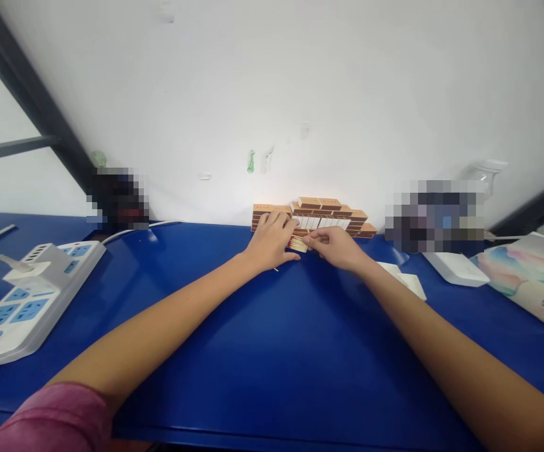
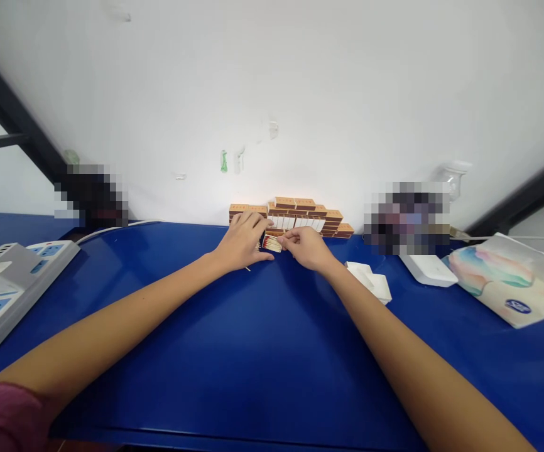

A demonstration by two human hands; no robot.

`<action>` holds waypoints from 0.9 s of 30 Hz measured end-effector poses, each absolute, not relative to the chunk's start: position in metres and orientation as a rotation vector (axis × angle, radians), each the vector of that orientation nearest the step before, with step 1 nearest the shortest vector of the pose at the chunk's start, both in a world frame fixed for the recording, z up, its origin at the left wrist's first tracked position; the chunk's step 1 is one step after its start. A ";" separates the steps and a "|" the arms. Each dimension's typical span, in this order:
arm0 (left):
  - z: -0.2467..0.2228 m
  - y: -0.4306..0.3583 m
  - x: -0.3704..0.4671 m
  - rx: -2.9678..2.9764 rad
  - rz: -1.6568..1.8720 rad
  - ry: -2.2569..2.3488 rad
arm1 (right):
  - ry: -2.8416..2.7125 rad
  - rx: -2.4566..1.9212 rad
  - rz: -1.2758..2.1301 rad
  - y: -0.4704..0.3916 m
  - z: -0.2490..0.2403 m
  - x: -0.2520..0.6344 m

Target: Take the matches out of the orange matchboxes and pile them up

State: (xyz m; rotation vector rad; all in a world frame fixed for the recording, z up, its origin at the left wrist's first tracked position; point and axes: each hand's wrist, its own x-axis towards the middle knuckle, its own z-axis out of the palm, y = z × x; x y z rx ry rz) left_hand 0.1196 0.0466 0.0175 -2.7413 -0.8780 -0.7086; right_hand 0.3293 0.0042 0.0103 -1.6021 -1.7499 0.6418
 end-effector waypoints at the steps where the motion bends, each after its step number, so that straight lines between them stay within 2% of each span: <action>1: 0.017 0.048 0.123 -2.725 -0.706 -0.921 | -1.753 -1.597 0.627 0.006 0.008 0.328; 17: 0.018 0.058 0.126 -2.704 -0.630 -0.986 | -1.866 -1.544 0.308 0.003 -0.002 0.322; 27: 0.019 0.056 0.124 -2.733 -0.606 -0.999 | -2.008 -1.490 -0.007 -0.001 -0.001 0.320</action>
